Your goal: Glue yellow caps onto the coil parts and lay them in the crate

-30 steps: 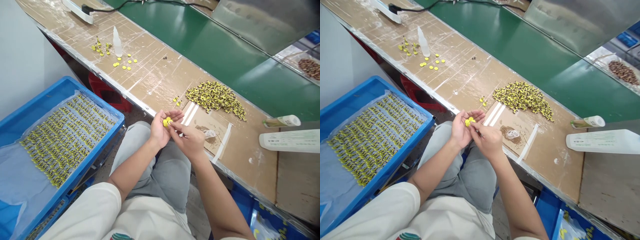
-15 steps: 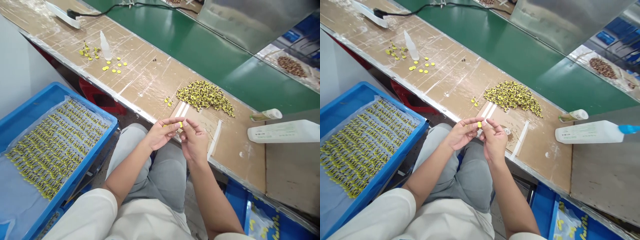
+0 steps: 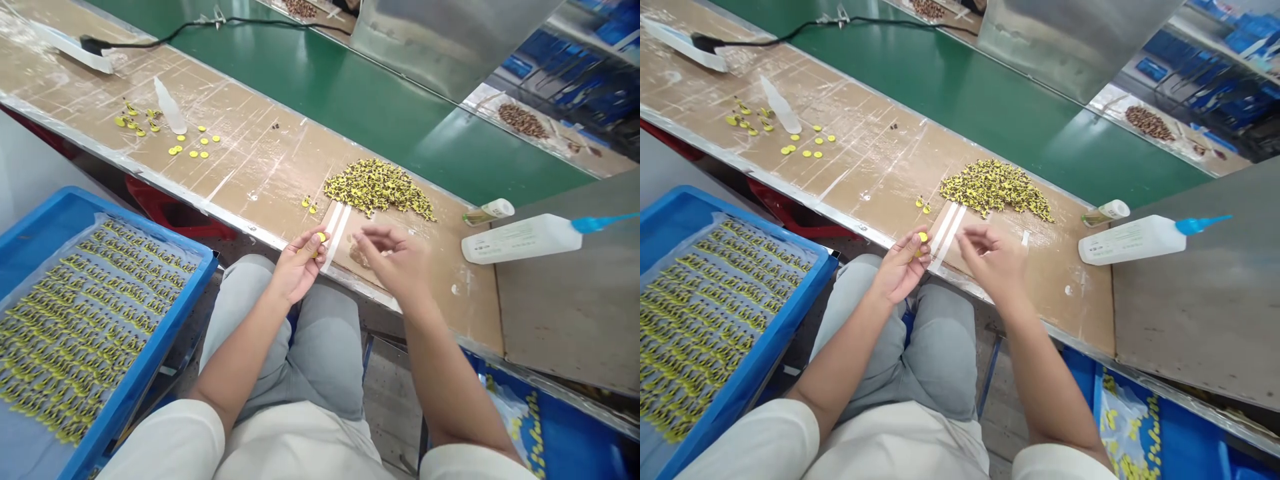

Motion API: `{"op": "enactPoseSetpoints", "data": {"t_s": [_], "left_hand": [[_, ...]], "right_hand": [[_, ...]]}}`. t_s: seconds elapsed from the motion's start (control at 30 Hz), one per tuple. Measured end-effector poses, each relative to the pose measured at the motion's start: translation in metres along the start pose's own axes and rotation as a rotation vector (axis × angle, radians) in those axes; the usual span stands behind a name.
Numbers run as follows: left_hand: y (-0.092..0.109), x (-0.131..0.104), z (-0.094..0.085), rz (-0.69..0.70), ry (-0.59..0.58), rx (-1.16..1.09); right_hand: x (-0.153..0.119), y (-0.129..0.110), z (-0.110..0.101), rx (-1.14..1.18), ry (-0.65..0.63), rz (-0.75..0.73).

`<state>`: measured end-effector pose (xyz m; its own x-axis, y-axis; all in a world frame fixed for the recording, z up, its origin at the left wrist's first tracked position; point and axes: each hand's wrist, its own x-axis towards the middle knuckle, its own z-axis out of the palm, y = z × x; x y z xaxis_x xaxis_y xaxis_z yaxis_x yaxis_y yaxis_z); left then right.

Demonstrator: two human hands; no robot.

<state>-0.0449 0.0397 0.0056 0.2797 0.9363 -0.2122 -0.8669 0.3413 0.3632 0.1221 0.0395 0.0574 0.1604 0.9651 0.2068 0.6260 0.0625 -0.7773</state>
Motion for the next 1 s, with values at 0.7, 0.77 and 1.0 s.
{"op": "enactPoseSetpoints", "data": {"t_s": [0.7, 0.77, 1.0], "left_hand": [[-0.001, 0.007, -0.003, -0.003, 0.101, 0.053], [-0.001, 0.007, -0.002, -0.006, 0.107, 0.054], [-0.002, 0.007, -0.001, -0.001, 0.114, 0.053]], "right_hand": [[0.096, 0.109, -0.01, -0.699, -0.168, -0.293], [0.097, 0.107, -0.015, -0.706, -0.171, -0.319], [0.101, 0.103, -0.044, -0.691, -0.268, -0.216]]}}
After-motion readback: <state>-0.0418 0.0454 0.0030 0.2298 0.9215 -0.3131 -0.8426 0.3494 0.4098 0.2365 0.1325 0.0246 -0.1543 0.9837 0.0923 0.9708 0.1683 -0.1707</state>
